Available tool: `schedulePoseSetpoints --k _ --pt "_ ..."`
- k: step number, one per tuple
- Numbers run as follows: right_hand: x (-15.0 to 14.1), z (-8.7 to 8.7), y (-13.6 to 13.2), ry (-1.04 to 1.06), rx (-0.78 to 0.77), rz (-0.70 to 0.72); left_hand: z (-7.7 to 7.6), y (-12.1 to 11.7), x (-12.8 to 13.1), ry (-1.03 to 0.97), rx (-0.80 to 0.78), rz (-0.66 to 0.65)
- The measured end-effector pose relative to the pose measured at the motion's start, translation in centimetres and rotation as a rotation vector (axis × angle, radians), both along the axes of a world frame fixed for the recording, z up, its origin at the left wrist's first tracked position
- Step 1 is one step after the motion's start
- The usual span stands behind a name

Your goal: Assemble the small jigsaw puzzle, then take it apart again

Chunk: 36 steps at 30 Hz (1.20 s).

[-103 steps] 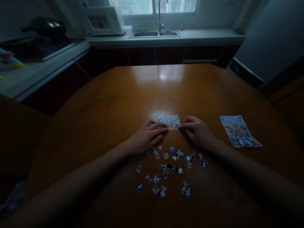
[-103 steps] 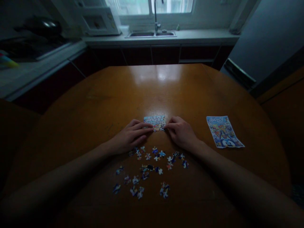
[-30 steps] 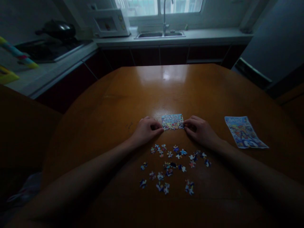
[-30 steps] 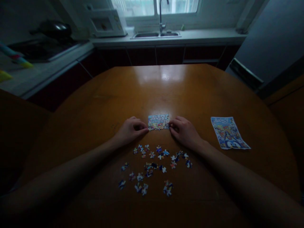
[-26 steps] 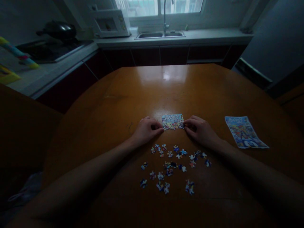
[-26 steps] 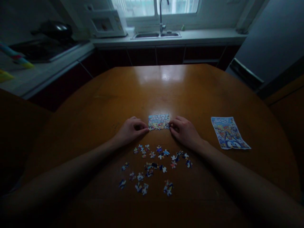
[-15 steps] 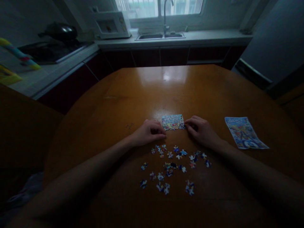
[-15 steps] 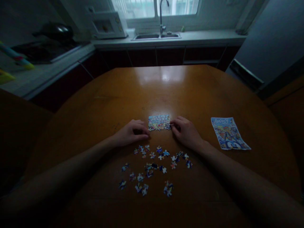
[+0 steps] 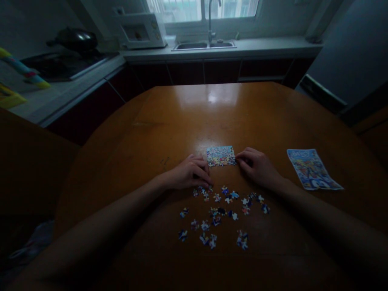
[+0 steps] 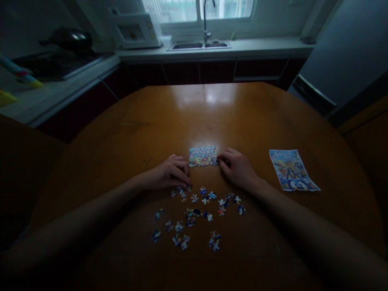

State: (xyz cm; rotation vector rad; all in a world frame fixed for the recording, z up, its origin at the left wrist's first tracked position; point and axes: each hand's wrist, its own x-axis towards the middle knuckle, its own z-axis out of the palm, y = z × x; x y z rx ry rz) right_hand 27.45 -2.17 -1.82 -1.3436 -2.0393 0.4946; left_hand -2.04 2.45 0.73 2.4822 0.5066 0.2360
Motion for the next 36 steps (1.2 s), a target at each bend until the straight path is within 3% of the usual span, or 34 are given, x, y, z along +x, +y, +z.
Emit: schedulePoseSetpoints --k 15,18,25,36 --pt "0.2 -0.2 0.2 0.016 -0.015 0.002 0.0 0.0 -0.1 -0.099 -0.061 -0.039" --pt "0.2 -0.1 0.1 0.021 -0.018 0.001 -0.2 -0.1 0.0 -0.15 -0.096 0.025" --pt "0.2 -0.2 0.1 0.016 -0.02 -0.004 -1.0 -0.5 0.3 -0.288 -0.091 0.398" --pt "0.1 0.0 0.1 -0.001 -0.014 -0.006 -2.0 -0.2 0.6 -0.262 0.091 0.345"
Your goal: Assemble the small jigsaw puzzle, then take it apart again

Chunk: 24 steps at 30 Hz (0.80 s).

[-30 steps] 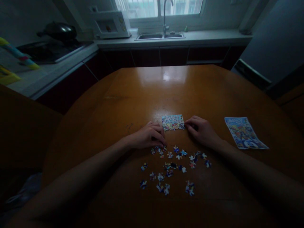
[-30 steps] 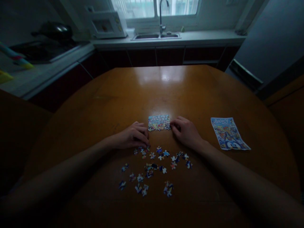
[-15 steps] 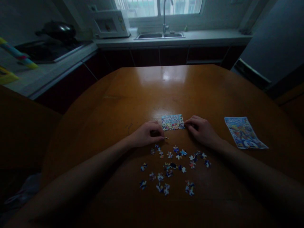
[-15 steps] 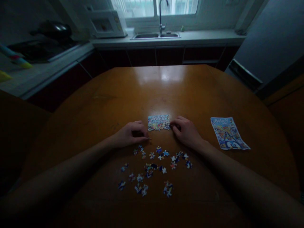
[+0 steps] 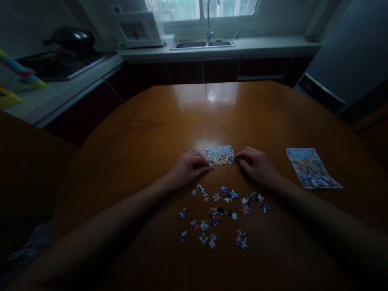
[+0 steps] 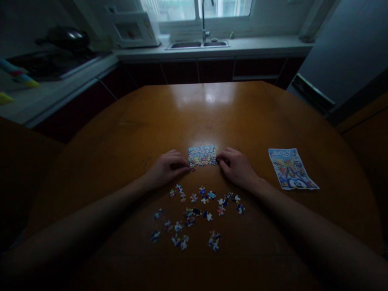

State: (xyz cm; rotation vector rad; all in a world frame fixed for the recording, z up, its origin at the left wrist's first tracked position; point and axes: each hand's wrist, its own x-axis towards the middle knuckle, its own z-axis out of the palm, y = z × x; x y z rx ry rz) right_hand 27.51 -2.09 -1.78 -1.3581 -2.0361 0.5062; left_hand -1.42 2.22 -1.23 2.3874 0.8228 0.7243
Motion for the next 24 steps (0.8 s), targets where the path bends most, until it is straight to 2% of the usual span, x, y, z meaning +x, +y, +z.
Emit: schedulePoseSetpoints --k 7,12,24 --pt "-0.07 0.07 -0.07 0.003 -0.008 0.001 -0.01 -0.17 -0.15 -0.009 -0.025 0.02" --pt "0.02 -0.02 0.04 0.009 -0.008 0.001 0.08 -0.21 -0.32 0.004 -0.008 -0.041" --pt "-0.07 0.2 -0.09 0.001 -0.014 -0.002 0.36 -0.39 -0.14 -0.006 -0.012 0.027"
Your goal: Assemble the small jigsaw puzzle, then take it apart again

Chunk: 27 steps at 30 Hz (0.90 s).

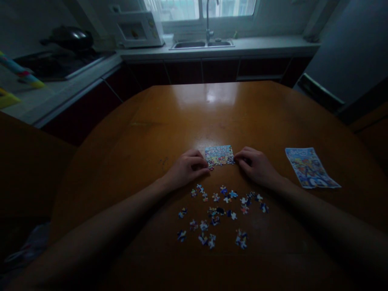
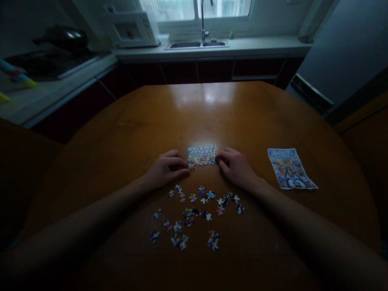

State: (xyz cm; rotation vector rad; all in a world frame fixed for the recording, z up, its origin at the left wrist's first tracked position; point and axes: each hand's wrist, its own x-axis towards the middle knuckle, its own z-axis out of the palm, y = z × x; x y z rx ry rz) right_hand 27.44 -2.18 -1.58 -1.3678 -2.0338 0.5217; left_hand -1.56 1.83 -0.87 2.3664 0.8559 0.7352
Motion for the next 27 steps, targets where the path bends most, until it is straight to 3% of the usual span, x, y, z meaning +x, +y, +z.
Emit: schedulePoseSetpoints --k 27 --pt "0.01 -0.07 0.13 -0.008 -0.001 0.011 -0.01 0.02 0.1 0.085 0.091 -0.102"
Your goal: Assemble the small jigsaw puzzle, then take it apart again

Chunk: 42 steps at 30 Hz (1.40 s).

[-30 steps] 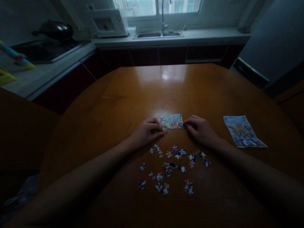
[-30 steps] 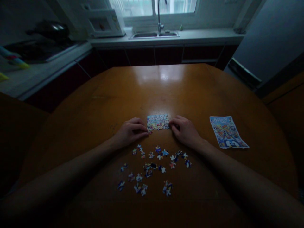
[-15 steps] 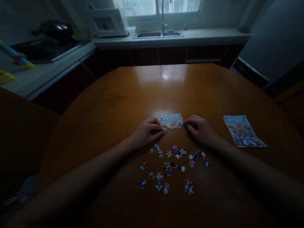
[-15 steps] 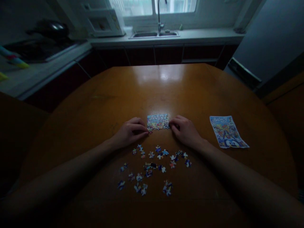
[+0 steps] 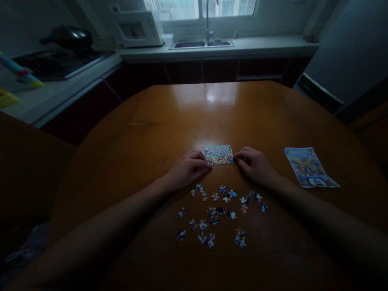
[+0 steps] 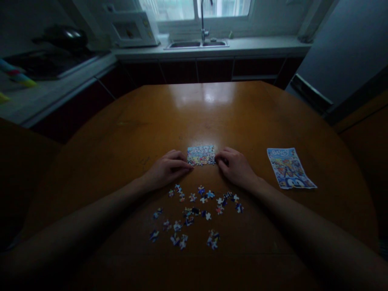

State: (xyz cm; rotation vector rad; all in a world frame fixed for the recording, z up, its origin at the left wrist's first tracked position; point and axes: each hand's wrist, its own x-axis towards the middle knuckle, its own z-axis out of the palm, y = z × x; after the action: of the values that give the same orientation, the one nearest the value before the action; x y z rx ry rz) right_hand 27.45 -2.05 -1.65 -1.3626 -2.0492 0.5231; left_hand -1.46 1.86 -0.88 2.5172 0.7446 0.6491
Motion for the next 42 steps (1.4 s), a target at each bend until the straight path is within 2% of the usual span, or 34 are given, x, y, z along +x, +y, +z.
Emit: schedulePoseSetpoints --k 7,12,15,32,38,42 --pt "0.06 -0.08 -0.01 -0.004 0.003 -0.008 0.34 -0.03 -0.08 -0.107 -0.06 0.121" --pt "0.13 -0.13 0.02 -0.01 -0.005 0.001 0.24 0.04 -0.3 -0.058 -0.032 0.022" --pt "0.11 -0.14 0.0 -0.002 -0.001 0.003 0.13 0.1 -0.31 -0.019 -0.006 0.006" --pt "0.01 -0.02 -0.08 0.007 -0.002 -0.004 -0.13 0.13 -0.31 -0.03 -0.028 0.032" --pt "-0.02 -0.03 -0.1 -0.004 0.001 -0.004 -0.42 0.44 -0.45 -0.083 -0.045 0.119" --pt "0.05 -0.21 0.01 -0.013 0.007 -0.005 -0.47 0.56 -0.47 -0.074 -0.051 0.109"
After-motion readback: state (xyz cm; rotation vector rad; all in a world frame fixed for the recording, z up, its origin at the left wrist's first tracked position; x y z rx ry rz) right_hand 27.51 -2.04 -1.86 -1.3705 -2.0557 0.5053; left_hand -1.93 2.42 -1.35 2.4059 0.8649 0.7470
